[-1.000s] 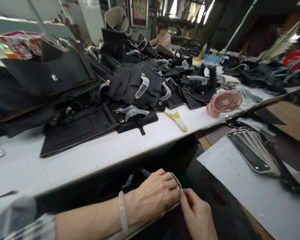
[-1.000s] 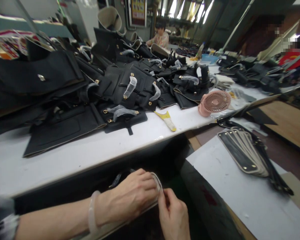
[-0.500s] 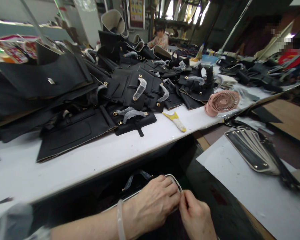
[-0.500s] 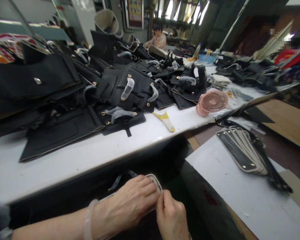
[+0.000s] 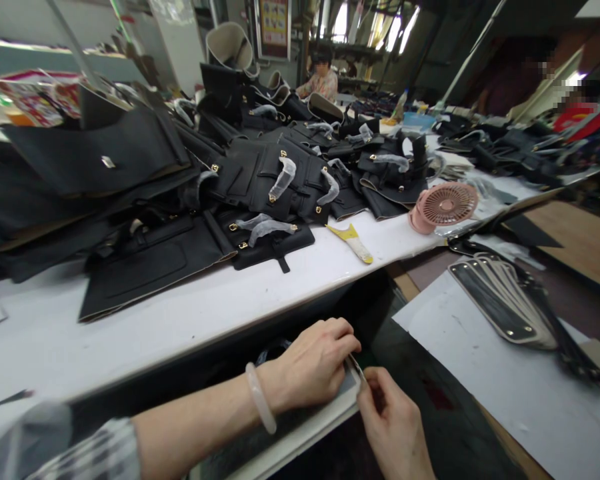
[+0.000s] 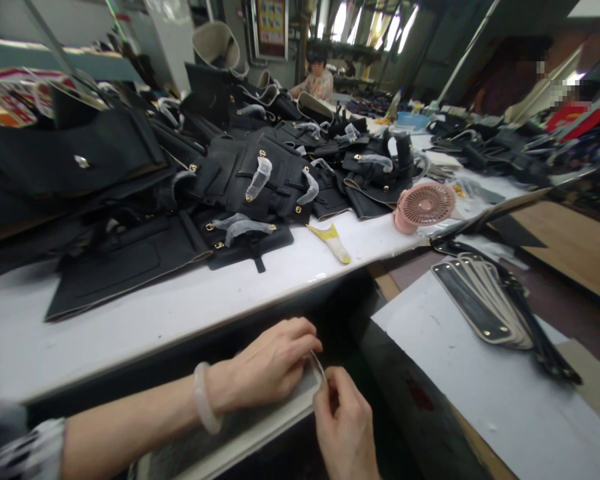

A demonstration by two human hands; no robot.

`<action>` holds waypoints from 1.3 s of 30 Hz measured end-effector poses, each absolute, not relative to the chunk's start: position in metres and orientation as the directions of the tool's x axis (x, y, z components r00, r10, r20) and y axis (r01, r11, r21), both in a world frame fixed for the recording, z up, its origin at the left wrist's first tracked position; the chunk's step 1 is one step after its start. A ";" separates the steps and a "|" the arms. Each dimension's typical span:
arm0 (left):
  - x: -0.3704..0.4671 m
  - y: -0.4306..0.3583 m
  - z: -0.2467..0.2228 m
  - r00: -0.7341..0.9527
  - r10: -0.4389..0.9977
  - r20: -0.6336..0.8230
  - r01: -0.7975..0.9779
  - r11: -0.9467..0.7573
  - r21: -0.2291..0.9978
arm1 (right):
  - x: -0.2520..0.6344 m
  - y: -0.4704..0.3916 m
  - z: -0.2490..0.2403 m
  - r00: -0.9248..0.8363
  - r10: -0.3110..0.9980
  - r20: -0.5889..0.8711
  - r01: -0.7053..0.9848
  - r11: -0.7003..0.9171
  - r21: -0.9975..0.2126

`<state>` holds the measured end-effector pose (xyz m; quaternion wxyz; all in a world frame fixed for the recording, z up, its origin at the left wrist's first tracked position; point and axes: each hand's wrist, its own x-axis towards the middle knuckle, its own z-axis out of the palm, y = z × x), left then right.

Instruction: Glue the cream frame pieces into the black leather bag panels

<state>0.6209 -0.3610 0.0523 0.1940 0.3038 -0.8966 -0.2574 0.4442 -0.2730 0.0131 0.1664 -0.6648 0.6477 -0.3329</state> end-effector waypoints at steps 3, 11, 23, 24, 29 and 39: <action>0.612 -0.374 0.041 -0.745 -0.650 0.150 -0.433 0.641 0.633 | 0.444 -0.273 0.008 -0.124 -0.984 0.130 -0.691 -0.009 -0.723; 0.605 -0.400 0.031 -0.792 -0.607 -0.065 -0.412 0.453 0.791 | 0.443 -0.269 -0.002 -0.105 -0.982 0.156 -0.639 -0.054 -0.767; 0.606 -0.401 0.023 -0.792 -0.608 -0.058 -0.362 0.392 0.846 | 0.428 -0.298 0.008 0.071 -0.890 -0.451 0.185 0.456 -0.870; 0.606 -0.401 0.023 -0.789 -0.611 -0.059 -0.361 0.384 0.850 | 0.429 -0.302 0.005 0.102 -0.871 -0.480 0.218 0.491 -0.844; 0.609 -0.401 0.027 -0.773 -0.624 -0.116 -0.382 0.311 0.870 | 0.428 -0.312 0.003 0.276 -0.762 -0.586 0.244 0.645 -0.724; 0.611 -0.399 0.020 -0.770 -0.622 -0.141 -0.370 0.256 0.893 | 0.424 -0.319 0.015 0.364 -0.721 -0.590 -0.027 0.625 -0.780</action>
